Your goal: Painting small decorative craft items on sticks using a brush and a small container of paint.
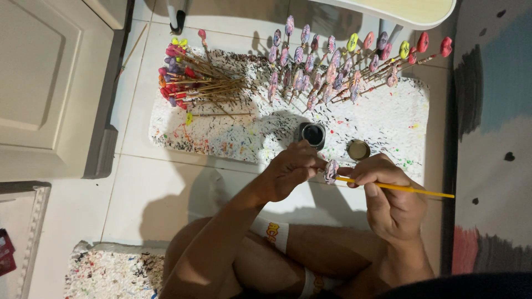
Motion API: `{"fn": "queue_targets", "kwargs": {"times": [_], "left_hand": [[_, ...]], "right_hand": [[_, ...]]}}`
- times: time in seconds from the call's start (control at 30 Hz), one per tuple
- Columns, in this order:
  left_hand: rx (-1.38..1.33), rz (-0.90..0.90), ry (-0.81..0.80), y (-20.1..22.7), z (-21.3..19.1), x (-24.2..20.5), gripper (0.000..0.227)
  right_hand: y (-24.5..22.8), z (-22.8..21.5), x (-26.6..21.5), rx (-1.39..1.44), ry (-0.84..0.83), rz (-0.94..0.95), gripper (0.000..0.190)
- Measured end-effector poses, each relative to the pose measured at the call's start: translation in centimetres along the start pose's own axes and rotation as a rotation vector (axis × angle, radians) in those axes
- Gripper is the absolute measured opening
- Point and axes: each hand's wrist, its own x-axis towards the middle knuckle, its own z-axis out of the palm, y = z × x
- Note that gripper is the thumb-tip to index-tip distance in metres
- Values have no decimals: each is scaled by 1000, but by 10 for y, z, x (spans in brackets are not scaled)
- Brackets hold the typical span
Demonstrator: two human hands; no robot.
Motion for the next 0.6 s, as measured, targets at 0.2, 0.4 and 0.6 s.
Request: {"fn": "queue_targets", "kwargs": {"times": [0.2,0.4,0.6], "left_hand": [[-8,-8,2,1,2,2,22],[19,1,-1,2,0,1,21],[-19,15,0,2,1,3,21]], "right_hand": [[0,0,-1,16,12,-3,16],[-1,2,1,11,14,0,17],[-1,2,2,-14,16,-24,19]]}}
